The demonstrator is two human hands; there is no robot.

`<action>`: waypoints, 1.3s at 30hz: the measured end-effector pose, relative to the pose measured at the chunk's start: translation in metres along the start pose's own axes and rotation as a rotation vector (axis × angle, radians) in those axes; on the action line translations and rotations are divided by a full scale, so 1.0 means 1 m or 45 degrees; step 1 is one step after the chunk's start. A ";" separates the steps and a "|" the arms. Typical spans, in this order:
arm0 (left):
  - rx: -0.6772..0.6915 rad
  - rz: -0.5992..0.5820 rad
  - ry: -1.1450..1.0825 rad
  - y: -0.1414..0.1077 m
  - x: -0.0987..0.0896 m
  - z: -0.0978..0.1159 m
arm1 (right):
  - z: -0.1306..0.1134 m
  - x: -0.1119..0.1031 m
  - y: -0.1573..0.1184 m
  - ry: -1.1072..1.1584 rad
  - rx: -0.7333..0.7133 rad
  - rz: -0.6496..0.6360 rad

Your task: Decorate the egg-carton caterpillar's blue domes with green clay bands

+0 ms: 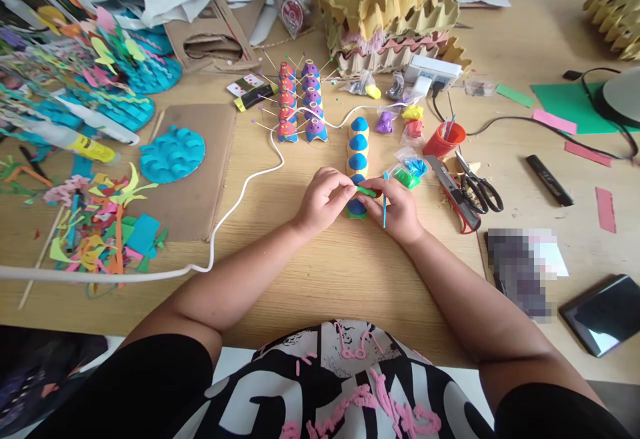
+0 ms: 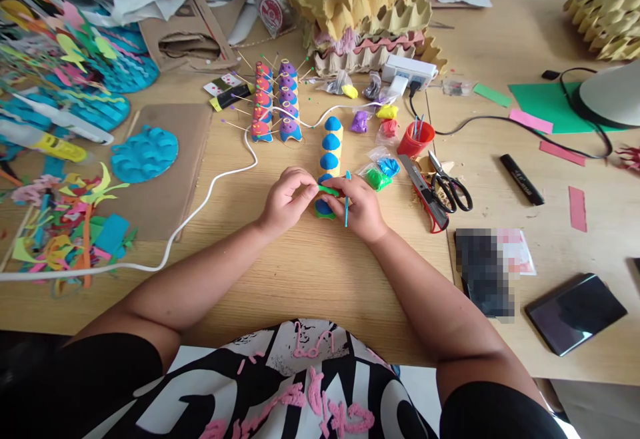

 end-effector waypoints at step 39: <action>-0.049 -0.058 0.044 0.002 0.001 -0.003 | 0.004 0.000 0.001 0.024 0.086 -0.033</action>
Point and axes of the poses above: each hand's wrist, its own y-axis towards the middle knuckle, its own x-axis out of the palm, z = x × y, the point moved 5 cm from there along y, towards the middle knuckle, and after that the axes turned 14 degrees about y, right-handed, at the moved point
